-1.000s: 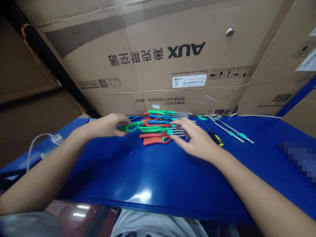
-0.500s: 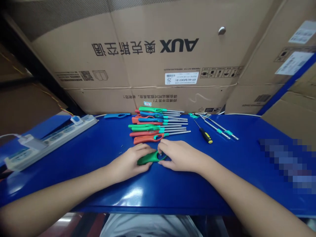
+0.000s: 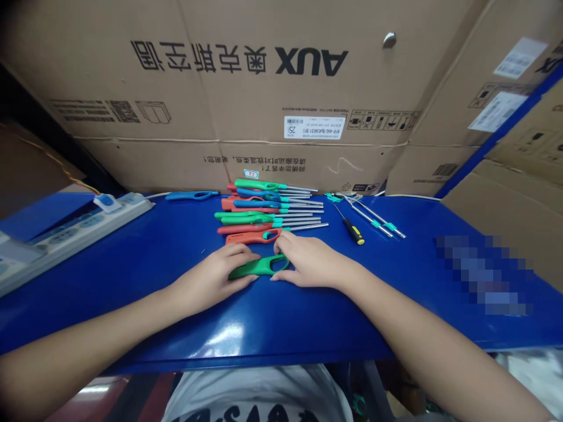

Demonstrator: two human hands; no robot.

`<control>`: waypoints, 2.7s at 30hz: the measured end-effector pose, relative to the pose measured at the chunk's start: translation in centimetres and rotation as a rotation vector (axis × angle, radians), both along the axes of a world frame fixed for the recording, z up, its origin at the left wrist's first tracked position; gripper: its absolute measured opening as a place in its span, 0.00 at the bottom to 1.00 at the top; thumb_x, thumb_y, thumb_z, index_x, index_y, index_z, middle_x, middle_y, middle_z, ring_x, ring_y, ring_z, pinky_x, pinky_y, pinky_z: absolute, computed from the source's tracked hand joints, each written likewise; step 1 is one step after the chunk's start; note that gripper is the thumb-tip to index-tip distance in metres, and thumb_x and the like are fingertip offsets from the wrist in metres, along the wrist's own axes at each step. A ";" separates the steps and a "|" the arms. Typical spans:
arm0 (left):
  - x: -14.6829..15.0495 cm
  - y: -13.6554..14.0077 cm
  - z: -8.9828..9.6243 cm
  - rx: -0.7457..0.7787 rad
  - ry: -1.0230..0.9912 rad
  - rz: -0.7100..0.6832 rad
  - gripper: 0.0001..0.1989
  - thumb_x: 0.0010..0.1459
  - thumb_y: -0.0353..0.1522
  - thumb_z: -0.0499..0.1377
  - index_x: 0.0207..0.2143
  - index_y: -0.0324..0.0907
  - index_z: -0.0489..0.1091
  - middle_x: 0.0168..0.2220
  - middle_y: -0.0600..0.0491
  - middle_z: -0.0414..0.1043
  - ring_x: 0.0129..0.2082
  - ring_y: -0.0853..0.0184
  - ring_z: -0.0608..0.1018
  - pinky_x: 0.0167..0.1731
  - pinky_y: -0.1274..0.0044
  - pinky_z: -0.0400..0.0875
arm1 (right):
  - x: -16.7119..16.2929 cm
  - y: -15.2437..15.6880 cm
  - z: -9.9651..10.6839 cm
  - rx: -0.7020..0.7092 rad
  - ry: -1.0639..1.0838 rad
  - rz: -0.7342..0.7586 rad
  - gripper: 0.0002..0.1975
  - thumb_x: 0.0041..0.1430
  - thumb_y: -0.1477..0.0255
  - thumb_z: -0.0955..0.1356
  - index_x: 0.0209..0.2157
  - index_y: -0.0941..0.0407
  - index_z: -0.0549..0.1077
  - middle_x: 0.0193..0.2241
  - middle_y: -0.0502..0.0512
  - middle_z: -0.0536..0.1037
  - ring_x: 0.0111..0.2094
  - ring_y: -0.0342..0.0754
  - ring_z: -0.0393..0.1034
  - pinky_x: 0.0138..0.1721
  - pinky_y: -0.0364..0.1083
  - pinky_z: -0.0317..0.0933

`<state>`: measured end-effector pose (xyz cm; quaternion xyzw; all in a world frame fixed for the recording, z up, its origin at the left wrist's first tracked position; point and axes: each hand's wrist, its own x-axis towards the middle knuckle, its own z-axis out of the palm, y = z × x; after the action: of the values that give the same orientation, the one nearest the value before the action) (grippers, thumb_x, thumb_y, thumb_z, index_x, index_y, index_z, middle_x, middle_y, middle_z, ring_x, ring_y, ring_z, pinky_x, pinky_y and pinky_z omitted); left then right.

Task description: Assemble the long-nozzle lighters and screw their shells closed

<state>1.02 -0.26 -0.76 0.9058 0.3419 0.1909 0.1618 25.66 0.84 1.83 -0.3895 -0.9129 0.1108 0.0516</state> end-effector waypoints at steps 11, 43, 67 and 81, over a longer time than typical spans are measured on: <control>0.4 0.2 -0.7 0.005 -0.076 0.002 0.17 0.64 0.30 0.62 0.55 0.40 0.70 0.49 0.44 0.74 0.51 0.58 0.76 0.54 0.66 0.73 | 0.2 -0.4 1.5 -0.107 0.016 -0.068 0.22 0.54 0.51 0.72 0.36 0.55 0.69 0.31 0.51 0.76 0.30 0.47 0.67 0.29 0.43 0.51; 0.4 0.1 0.4 0.139 -0.142 0.018 0.13 0.70 0.36 0.53 0.51 0.44 0.73 0.51 0.47 0.73 0.54 0.59 0.74 0.56 0.67 0.69 | 3.8 -0.2 4.5 -0.127 -0.030 -0.110 0.34 0.66 0.44 0.58 0.17 0.56 0.67 0.15 0.49 0.66 0.18 0.41 0.54 0.24 0.46 0.47; -0.1 0.1 0.6 0.156 0.091 -0.070 0.12 0.66 0.39 0.56 0.45 0.44 0.73 0.47 0.48 0.75 0.49 0.58 0.77 0.50 0.67 0.74 | 13.6 7.0 0.7 0.081 -0.224 -1.013 0.18 0.63 0.64 0.66 0.51 0.57 0.69 0.52 0.69 0.74 0.53 0.61 0.70 0.45 0.52 0.64; -0.1 -0.4 0.7 0.215 -0.001 0.002 0.21 0.67 0.38 0.56 0.60 0.45 0.64 0.58 0.45 0.68 0.58 0.55 0.72 0.57 0.64 0.70 | 11.6 5.9 2.9 0.252 0.232 -0.887 0.13 0.70 0.66 0.56 0.48 0.57 0.64 0.40 0.61 0.77 0.38 0.51 0.71 0.39 0.46 0.63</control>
<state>0.94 -0.61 -0.05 0.9176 0.3202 0.2270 0.0635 37.28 6.76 4.68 -0.7175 -0.6530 0.0092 0.2424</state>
